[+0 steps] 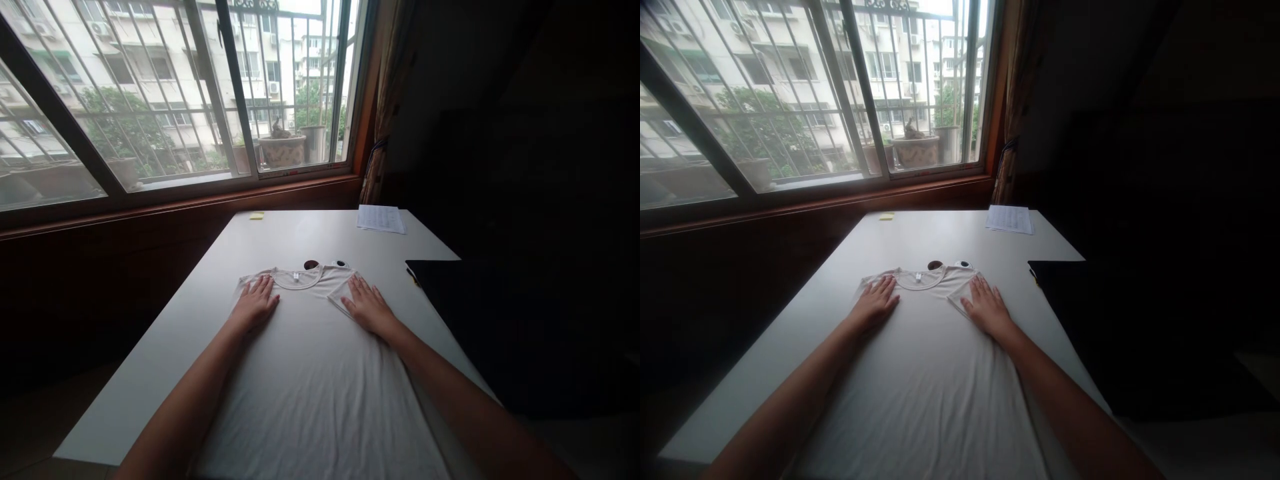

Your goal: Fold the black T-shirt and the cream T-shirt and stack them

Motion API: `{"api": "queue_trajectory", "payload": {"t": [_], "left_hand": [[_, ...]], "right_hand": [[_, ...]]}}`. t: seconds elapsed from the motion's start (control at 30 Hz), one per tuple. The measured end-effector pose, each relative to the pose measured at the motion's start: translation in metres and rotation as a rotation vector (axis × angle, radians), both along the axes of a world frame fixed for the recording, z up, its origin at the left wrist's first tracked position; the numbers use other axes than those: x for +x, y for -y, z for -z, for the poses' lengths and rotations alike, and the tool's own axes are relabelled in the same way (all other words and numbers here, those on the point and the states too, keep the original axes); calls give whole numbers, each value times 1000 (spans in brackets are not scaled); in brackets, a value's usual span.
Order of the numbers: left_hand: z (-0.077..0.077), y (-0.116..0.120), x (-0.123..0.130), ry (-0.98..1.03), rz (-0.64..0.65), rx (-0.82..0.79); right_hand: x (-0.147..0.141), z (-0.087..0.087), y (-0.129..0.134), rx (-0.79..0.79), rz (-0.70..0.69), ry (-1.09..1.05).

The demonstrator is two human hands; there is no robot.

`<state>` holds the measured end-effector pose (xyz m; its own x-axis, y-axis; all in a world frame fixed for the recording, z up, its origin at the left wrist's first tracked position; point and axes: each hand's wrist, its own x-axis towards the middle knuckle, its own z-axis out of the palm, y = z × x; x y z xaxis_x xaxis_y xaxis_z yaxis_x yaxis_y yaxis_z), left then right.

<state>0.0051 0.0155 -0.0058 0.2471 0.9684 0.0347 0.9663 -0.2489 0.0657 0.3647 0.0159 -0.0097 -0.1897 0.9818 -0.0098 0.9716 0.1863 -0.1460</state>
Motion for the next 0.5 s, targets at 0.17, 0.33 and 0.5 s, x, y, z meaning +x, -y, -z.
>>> {"api": "queue_trajectory", "payload": {"t": [0.17,0.33,0.5], "left_hand": [[-1,-7,0,-16,-4,-7],[-1,-8,-1,-30,-9,-13],[-2,-6,0,-33,5,-8]], "right_hand": [[4,-1,-8,-32,-1,13],[13,4,-4,-21,-21,11],[18,5,1,-16,-24,16]]}}
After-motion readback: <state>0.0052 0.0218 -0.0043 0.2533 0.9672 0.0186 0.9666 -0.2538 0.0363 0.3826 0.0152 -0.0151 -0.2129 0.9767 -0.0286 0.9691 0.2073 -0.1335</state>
